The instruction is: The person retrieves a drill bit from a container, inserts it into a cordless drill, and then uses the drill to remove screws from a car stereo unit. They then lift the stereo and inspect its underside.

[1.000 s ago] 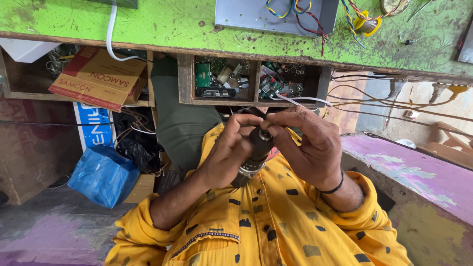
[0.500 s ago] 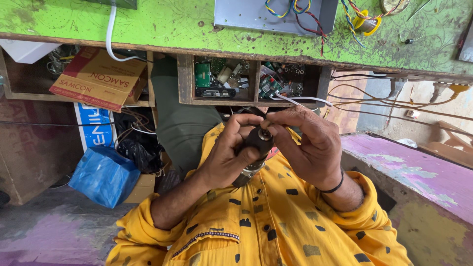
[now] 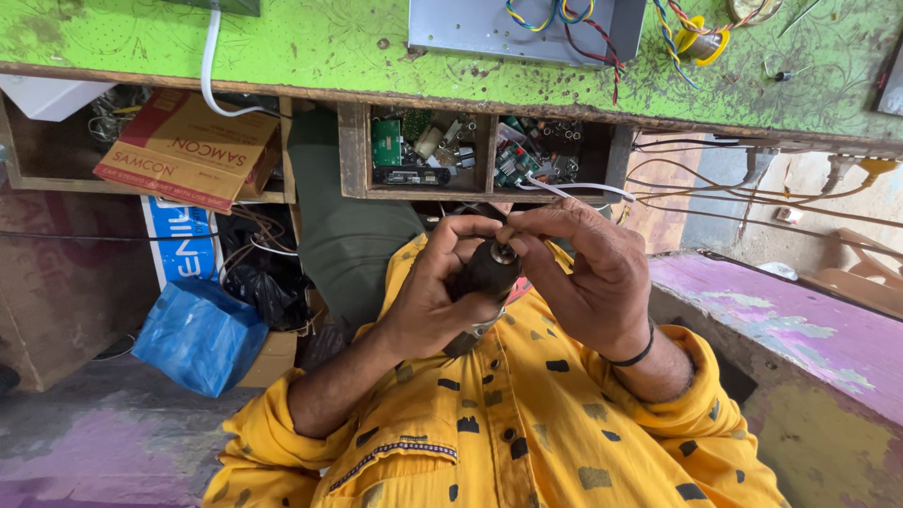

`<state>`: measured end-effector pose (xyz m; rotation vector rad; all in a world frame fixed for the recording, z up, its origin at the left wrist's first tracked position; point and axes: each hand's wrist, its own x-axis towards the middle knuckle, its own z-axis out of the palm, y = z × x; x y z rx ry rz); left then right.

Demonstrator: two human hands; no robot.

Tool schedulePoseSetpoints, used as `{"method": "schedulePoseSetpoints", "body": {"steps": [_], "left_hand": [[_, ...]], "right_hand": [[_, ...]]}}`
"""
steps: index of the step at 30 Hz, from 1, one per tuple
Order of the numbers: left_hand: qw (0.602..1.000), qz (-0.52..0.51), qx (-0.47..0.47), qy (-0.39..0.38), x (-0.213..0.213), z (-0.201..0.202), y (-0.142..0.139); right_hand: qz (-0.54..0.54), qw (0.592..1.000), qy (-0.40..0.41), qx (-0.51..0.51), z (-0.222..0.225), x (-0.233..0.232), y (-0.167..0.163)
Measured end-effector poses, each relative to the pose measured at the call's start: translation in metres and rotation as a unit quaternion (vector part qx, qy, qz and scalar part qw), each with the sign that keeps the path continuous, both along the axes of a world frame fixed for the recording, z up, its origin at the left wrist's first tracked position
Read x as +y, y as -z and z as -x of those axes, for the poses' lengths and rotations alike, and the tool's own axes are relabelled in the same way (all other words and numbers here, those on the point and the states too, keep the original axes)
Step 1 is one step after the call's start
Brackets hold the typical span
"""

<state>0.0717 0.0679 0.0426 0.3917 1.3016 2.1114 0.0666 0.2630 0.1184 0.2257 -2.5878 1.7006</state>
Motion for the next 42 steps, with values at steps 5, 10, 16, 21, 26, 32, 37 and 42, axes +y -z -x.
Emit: {"method": "schedulePoseSetpoints", "body": {"steps": [5, 10, 16, 21, 26, 32, 37, 42], "left_hand": [[1.000, 0.003, -0.024, -0.013, -0.001, 0.000, 0.000], [0.998, 0.063, -0.012, 0.012, 0.000, 0.001, -0.001], [0.999, -0.021, -0.034, -0.016, 0.000, 0.001, -0.001], [0.999, -0.004, -0.034, -0.020, 0.002, 0.001, 0.001], [0.998, -0.013, -0.057, -0.029, 0.002, 0.001, 0.003], [0.999, -0.001, -0.043, -0.028, 0.005, 0.002, 0.006], [0.994, -0.064, -0.088, -0.028, 0.003, 0.004, 0.008], [0.999, 0.000, -0.033, -0.037, 0.006, 0.003, 0.008]], "right_hand": [[0.012, 1.000, 0.003, -0.009, 0.001, 0.000, 0.001], [-0.001, 1.000, 0.005, -0.006, 0.002, 0.000, 0.002], [0.000, 1.000, 0.002, 0.002, 0.004, 0.000, 0.003], [0.029, 0.999, -0.002, 0.014, 0.005, 0.000, 0.006], [0.025, 0.999, -0.002, 0.020, 0.007, 0.000, 0.007], [-0.036, 0.999, 0.010, 0.006, 0.012, 0.000, 0.004], [-0.018, 1.000, 0.010, -0.008, 0.016, 0.000, 0.003], [-0.029, 1.000, 0.007, 0.001, 0.017, 0.001, 0.004]]}}
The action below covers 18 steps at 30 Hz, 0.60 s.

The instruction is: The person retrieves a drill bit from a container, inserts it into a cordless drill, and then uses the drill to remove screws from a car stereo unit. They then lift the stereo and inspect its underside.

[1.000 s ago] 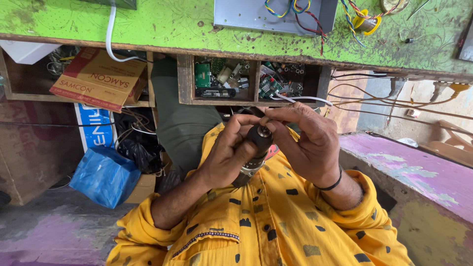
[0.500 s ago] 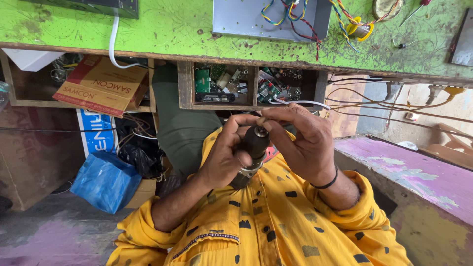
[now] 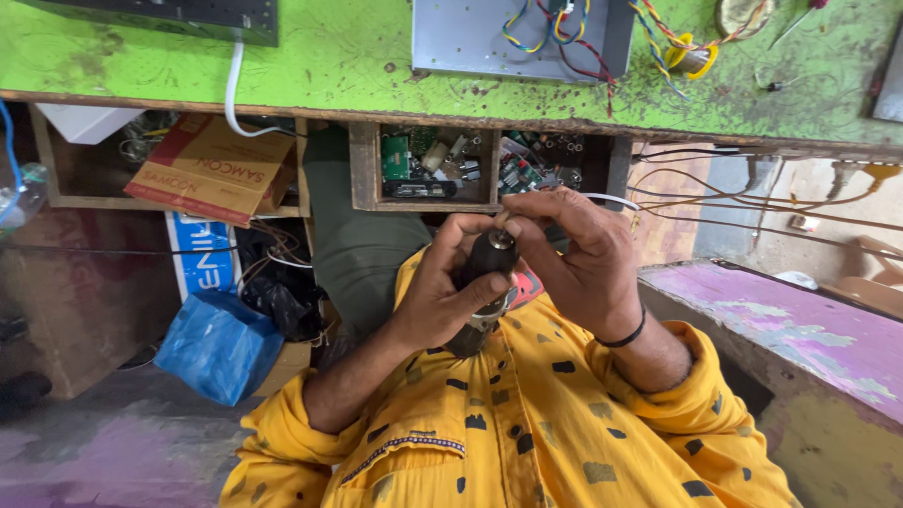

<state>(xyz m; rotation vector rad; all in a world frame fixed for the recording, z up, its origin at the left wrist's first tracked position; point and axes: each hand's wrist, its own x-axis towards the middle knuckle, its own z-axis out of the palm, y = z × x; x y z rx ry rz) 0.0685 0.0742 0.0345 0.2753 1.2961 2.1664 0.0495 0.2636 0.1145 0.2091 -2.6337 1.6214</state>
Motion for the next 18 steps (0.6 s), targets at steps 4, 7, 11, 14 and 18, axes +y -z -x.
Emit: {"method": "schedulePoseSetpoints", "body": {"steps": [4, 7, 11, 14, 18], "left_hand": [[0.995, -0.055, -0.085, -0.001, -0.0004, 0.0017, -0.0003], [0.999, -0.042, 0.012, 0.000, -0.0013, 0.0033, -0.0004], [1.000, -0.013, -0.018, -0.001, -0.0002, 0.0019, -0.0002], [0.998, -0.037, -0.055, -0.006, 0.0000, 0.0015, 0.0009], [0.999, -0.032, -0.042, -0.005, 0.0003, 0.0052, 0.0037]], "right_hand": [[0.002, 0.999, 0.016, -0.040, 0.0012, -0.0006, 0.0008], [0.012, 1.000, 0.008, -0.027, 0.0018, -0.0001, 0.0012], [0.000, 1.000, 0.002, -0.020, 0.0024, 0.0007, 0.0021], [-0.010, 1.000, 0.007, -0.028, 0.0037, 0.0009, 0.0037], [0.000, 1.000, 0.005, -0.019, 0.0085, 0.0010, 0.0082]]}}
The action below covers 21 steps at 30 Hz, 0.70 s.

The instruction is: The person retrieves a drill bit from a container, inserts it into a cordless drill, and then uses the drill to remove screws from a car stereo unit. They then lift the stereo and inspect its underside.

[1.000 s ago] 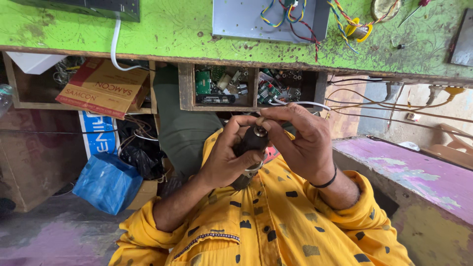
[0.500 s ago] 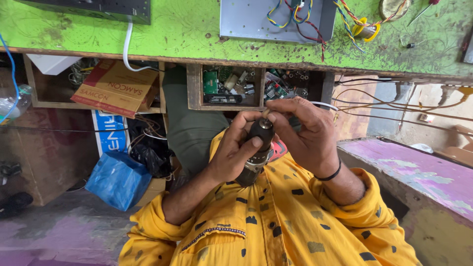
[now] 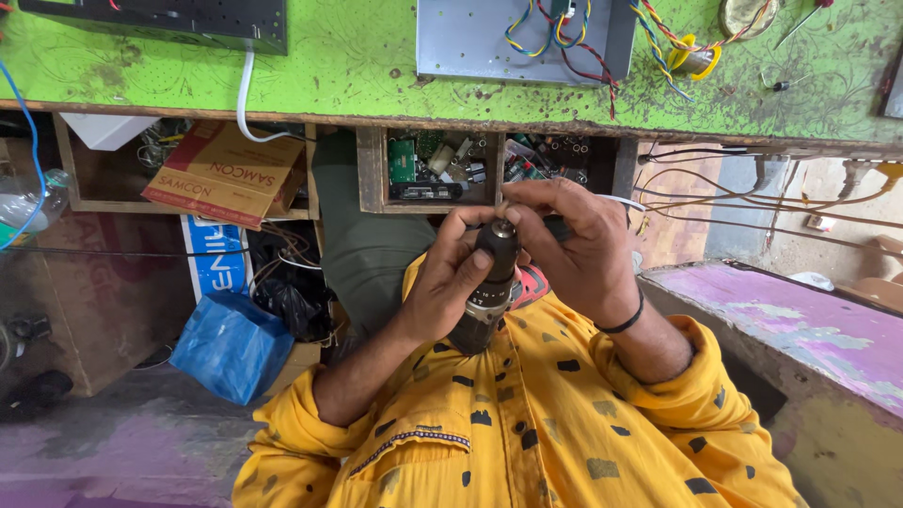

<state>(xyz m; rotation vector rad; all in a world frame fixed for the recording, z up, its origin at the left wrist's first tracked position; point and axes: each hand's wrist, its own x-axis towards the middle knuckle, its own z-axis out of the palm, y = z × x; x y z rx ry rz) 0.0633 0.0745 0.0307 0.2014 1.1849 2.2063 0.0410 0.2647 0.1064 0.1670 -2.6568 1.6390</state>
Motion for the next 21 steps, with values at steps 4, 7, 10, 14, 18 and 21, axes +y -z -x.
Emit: {"method": "schedulePoseSetpoints", "body": {"steps": [4, 7, 10, 14, 18, 21], "left_hand": [[0.998, 0.050, 0.039, 0.009, 0.0022, 0.0030, 0.0016], [0.999, 0.031, 0.025, -0.003, 0.0034, 0.0025, 0.0009], [1.000, 0.015, 0.008, -0.001, 0.0034, 0.0020, -0.0001], [1.000, 0.016, -0.007, -0.003, 0.0029, 0.0031, -0.0006], [1.000, 0.004, -0.003, -0.008, 0.0032, 0.0048, -0.0008], [1.000, -0.004, -0.001, -0.011, 0.0031, 0.0055, -0.0015]], "right_hand": [[-0.003, 1.000, -0.011, 0.012, 0.0028, 0.0013, 0.0029], [-0.016, 1.000, -0.008, 0.017, 0.0035, 0.0007, 0.0038], [-0.001, 1.000, -0.002, 0.003, 0.0048, 0.0000, 0.0043], [0.003, 1.000, -0.006, -0.009, 0.0065, 0.0001, 0.0043], [0.009, 1.000, -0.010, -0.014, 0.0072, 0.0001, 0.0043], [0.008, 1.000, -0.013, -0.010, 0.0080, 0.0000, 0.0050]]}}
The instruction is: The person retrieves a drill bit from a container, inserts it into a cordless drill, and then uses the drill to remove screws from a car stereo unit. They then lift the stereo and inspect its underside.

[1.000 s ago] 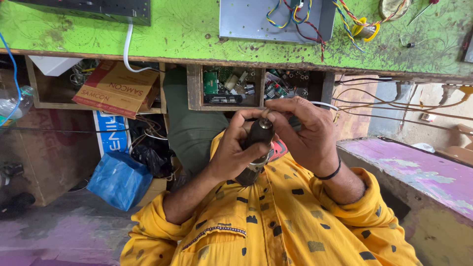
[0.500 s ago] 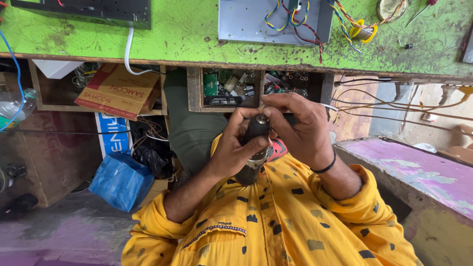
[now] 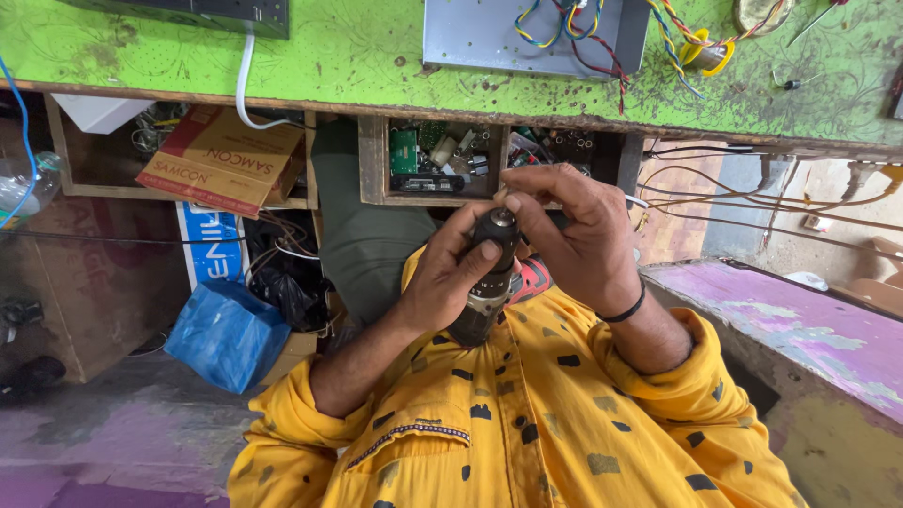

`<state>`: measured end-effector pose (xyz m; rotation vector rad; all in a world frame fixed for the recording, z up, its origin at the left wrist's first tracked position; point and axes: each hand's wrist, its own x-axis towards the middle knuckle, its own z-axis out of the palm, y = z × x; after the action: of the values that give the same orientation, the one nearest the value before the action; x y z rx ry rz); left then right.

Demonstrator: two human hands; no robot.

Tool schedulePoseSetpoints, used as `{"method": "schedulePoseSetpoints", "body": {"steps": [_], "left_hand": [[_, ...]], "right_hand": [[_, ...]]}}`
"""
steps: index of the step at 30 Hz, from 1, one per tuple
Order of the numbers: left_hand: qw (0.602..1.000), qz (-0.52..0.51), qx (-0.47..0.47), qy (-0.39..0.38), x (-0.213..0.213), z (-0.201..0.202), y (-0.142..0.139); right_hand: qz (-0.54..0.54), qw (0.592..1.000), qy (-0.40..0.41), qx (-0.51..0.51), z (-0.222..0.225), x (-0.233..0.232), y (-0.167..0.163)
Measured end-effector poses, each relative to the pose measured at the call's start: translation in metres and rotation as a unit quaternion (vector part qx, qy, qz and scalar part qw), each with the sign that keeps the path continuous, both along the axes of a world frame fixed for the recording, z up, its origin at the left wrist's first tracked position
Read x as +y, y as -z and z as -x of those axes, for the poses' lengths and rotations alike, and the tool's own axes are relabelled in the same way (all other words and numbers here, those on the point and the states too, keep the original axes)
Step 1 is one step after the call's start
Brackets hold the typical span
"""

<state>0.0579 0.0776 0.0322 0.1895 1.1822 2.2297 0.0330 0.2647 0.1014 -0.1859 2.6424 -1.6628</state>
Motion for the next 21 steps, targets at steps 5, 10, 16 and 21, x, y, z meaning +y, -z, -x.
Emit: {"method": "schedulePoseSetpoints", "body": {"steps": [5, 10, 16, 21], "left_hand": [[1.000, 0.009, 0.002, 0.001, -0.001, 0.002, -0.002], [1.000, 0.031, -0.006, -0.003, -0.002, 0.004, -0.006], [1.000, 0.011, 0.001, -0.024, -0.009, 0.007, 0.001], [0.997, -0.032, -0.042, -0.058, -0.015, 0.011, 0.019]], "right_hand": [[0.079, 0.997, 0.002, -0.025, 0.000, -0.001, 0.004], [0.152, 0.986, 0.011, -0.065, -0.008, 0.001, 0.015], [0.063, 0.997, -0.038, 0.019, -0.039, 0.025, 0.036], [-0.177, 0.953, -0.243, 0.026, -0.068, 0.027, 0.079]]}}
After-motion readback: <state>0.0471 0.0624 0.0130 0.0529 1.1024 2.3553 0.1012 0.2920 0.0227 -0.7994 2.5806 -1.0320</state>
